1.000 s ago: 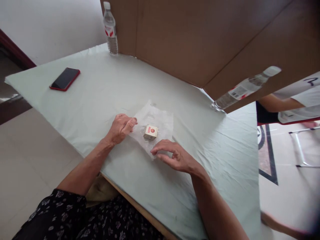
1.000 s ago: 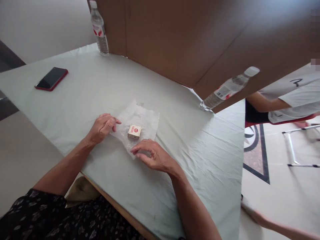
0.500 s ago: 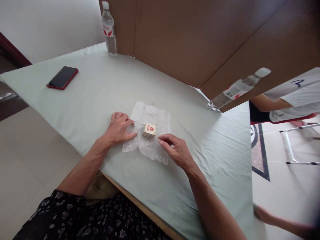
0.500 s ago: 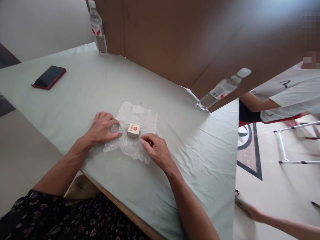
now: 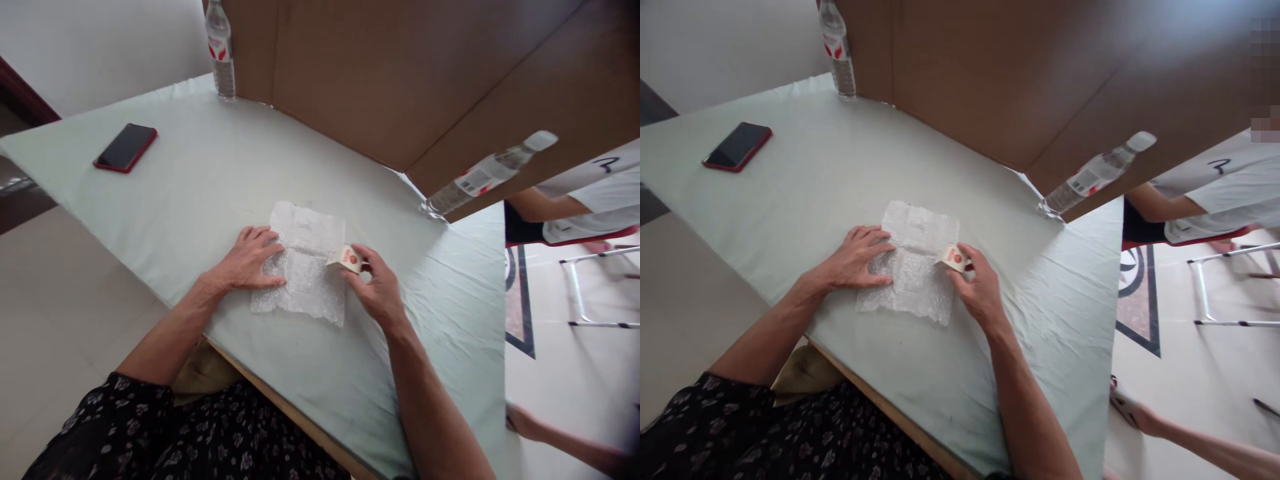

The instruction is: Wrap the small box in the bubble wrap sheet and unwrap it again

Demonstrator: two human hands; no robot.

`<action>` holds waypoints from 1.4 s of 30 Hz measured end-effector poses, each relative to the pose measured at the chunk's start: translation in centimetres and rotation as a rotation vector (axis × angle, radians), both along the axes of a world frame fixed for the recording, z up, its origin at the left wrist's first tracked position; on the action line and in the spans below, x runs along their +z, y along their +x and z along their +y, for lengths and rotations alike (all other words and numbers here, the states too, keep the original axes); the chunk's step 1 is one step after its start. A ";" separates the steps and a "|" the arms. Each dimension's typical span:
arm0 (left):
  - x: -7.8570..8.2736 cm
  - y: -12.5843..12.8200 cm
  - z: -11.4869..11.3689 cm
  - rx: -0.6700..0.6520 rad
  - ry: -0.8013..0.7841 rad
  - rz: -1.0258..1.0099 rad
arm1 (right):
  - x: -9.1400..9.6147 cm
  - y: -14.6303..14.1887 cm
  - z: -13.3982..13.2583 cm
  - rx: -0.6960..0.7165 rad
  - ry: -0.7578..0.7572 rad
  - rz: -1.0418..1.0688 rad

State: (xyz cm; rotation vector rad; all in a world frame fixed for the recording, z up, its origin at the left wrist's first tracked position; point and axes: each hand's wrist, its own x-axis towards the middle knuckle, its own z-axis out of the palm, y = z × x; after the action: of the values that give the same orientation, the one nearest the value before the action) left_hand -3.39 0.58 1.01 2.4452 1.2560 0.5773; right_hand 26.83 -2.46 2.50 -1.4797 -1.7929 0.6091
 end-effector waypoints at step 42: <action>1.5 1.6 -1.5 -0.065 -0.096 0.203 | -2.1 -4.5 -1.3 0.262 0.006 -0.556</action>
State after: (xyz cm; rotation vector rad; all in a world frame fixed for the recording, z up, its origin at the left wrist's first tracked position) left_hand -1.81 -0.88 2.49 2.5028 1.2425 0.2499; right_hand 22.29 -3.76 0.38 -1.5192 -2.4379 0.3282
